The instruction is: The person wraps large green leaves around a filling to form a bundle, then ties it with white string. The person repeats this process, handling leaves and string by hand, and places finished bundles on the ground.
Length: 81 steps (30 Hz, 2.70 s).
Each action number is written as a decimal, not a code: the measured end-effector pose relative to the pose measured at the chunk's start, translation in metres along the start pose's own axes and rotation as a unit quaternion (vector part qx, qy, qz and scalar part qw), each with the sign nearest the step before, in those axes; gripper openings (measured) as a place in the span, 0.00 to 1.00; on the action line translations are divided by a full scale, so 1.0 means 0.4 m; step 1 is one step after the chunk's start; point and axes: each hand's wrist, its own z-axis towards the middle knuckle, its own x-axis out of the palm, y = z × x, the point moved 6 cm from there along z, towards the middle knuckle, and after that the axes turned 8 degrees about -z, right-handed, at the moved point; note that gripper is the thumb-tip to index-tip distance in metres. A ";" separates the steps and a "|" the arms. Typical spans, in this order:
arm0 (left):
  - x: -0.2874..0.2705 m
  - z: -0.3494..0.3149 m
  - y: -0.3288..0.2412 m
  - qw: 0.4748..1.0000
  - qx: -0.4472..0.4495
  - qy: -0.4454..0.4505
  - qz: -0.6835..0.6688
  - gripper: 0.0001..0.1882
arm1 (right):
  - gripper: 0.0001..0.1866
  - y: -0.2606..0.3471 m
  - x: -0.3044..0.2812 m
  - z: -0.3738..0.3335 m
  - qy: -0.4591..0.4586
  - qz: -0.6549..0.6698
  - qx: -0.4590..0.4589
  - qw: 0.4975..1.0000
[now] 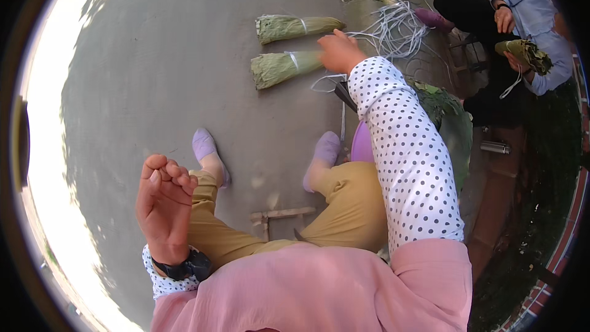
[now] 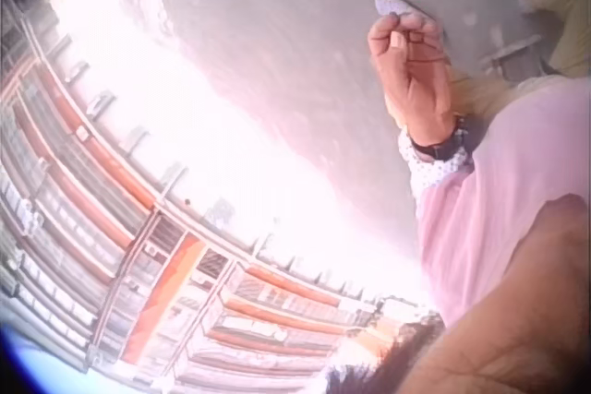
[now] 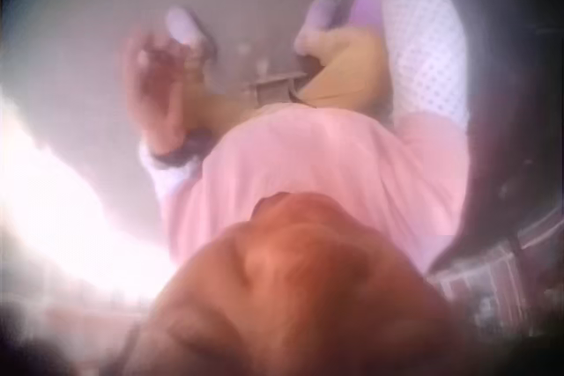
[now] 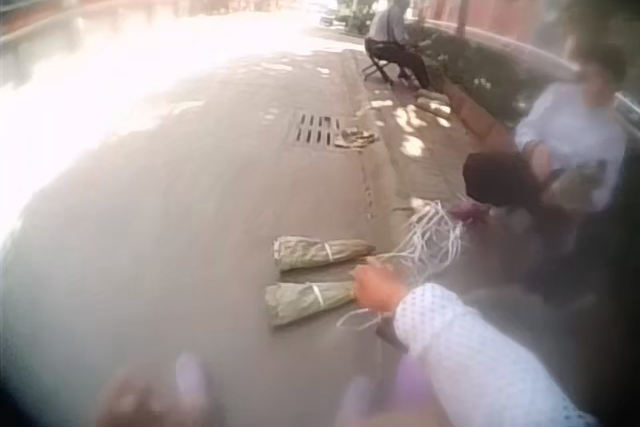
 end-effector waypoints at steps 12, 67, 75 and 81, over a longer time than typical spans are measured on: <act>-0.025 0.099 -0.050 0.995 0.019 -0.089 0.051 0.12 | 0.39 0.004 0.429 0.263 0.077 0.025 0.057 0.995; 0.187 0.219 0.111 0.978 -0.140 0.150 -0.031 0.23 | 0.09 0.456 -0.321 -0.488 -0.172 0.714 -0.068 0.676; 0.187 0.194 0.124 0.992 0.049 0.041 0.105 0.22 | 0.10 0.434 -0.330 -0.508 -0.276 0.616 -0.083 0.733; 0.200 0.175 0.114 0.983 0.076 0.098 0.133 0.29 | 0.10 0.426 -0.330 -0.505 -0.253 0.584 -0.060 0.769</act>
